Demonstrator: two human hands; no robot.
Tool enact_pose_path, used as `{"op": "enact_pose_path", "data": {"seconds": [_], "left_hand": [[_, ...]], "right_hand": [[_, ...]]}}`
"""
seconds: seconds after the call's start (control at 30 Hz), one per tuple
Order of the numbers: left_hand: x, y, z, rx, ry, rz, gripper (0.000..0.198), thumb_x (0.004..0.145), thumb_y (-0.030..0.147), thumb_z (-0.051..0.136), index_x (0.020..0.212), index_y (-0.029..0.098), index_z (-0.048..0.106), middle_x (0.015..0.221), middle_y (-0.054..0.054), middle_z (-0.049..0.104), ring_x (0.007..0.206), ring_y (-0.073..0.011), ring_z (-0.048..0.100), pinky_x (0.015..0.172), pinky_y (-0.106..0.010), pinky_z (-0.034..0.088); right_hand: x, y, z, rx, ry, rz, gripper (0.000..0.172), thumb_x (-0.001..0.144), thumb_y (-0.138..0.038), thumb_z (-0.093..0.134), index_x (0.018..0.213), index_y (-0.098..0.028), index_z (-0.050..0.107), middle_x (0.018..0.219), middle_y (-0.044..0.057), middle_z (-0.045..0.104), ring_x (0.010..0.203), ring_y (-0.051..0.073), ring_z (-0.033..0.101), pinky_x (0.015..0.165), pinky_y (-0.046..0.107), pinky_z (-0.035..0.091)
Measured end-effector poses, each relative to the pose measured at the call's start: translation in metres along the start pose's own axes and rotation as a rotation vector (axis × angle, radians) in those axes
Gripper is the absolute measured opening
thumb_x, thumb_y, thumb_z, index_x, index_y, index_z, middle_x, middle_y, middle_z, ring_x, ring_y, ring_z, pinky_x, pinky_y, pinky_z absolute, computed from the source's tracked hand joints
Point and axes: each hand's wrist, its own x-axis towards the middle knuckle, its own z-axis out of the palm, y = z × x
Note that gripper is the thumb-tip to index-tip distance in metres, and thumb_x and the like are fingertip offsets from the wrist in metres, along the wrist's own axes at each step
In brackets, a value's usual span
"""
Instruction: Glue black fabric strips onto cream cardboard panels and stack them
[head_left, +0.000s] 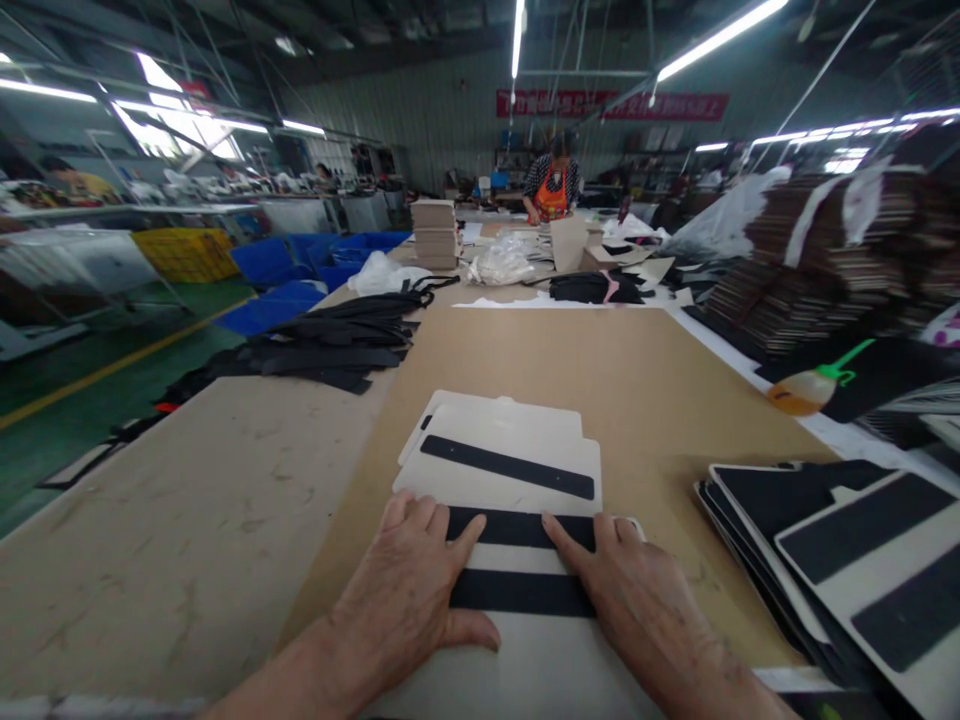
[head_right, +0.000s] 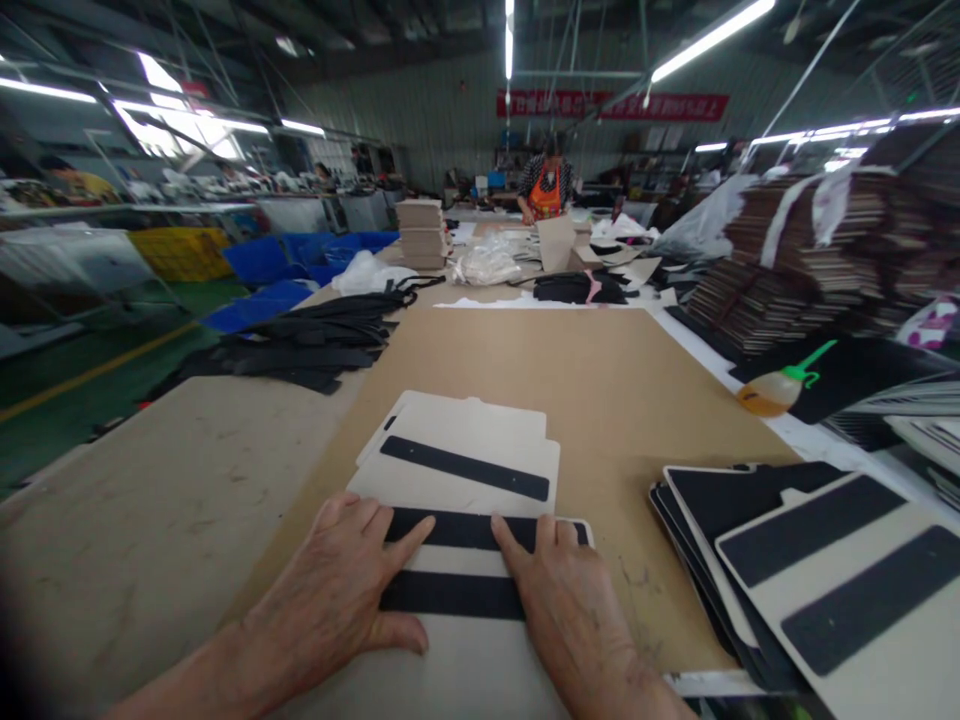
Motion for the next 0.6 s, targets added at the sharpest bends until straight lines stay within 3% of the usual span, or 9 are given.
{"op": "enact_pose_path", "data": {"seconds": [0.2,0.3,0.43,0.53,0.6], "left_hand": [[-0.020,-0.013,0.016,-0.073,0.046,-0.043,0.091,0.073,0.085,0.043,0.131,0.017,0.058,0.113,-0.017,0.064,0.109,-0.0356,0.053,0.099,-0.059,0.035],[-0.031,-0.022,0.029,-0.081,0.106,-0.023,0.081,0.080,0.080,0.041,0.132,0.019,0.056,0.128,-0.016,0.060,0.115,-0.0347,0.052,0.099,-0.058,0.034],[-0.044,-0.036,0.046,-0.121,0.202,-0.013,0.065,0.085,0.071,0.047,0.134,0.029,0.054,0.136,-0.008,0.058,0.117,-0.0286,0.053,0.098,-0.047,0.037],[-0.048,-0.041,0.053,-0.138,0.221,-0.019,0.058,0.088,0.065,0.050,0.136,0.033,0.051,0.141,-0.004,0.055,0.120,-0.0268,0.052,0.097,-0.042,0.040],[-0.050,-0.043,0.058,-0.129,0.228,-0.025,0.058,0.088,0.063,0.051,0.138,0.033,0.049,0.143,-0.003,0.053,0.122,-0.0268,0.052,0.097,-0.041,0.041]], "right_hand": [[-0.024,0.025,0.029,0.068,0.072,0.079,0.075,0.077,0.004,0.045,0.141,-0.034,0.050,0.112,0.010,0.063,0.086,0.024,0.064,0.059,0.032,0.059],[-0.040,0.046,0.045,0.129,0.139,0.087,0.069,0.077,0.006,0.041,0.135,-0.027,0.057,0.114,0.009,0.065,0.095,0.026,0.062,0.070,0.037,0.061],[-0.061,0.072,0.055,0.241,0.211,0.049,0.059,0.078,0.002,0.042,0.127,-0.022,0.063,0.114,0.009,0.067,0.099,0.026,0.062,0.089,0.044,0.056],[-0.071,0.065,0.047,0.306,0.334,0.076,0.042,0.087,-0.010,0.046,0.124,-0.017,0.066,0.118,0.012,0.068,0.109,0.028,0.061,0.097,0.046,0.052],[-0.072,0.045,0.038,0.349,0.394,-0.012,0.044,0.091,-0.026,0.052,0.134,-0.015,0.058,0.133,0.014,0.061,0.123,0.031,0.054,0.101,0.047,0.049]]}}
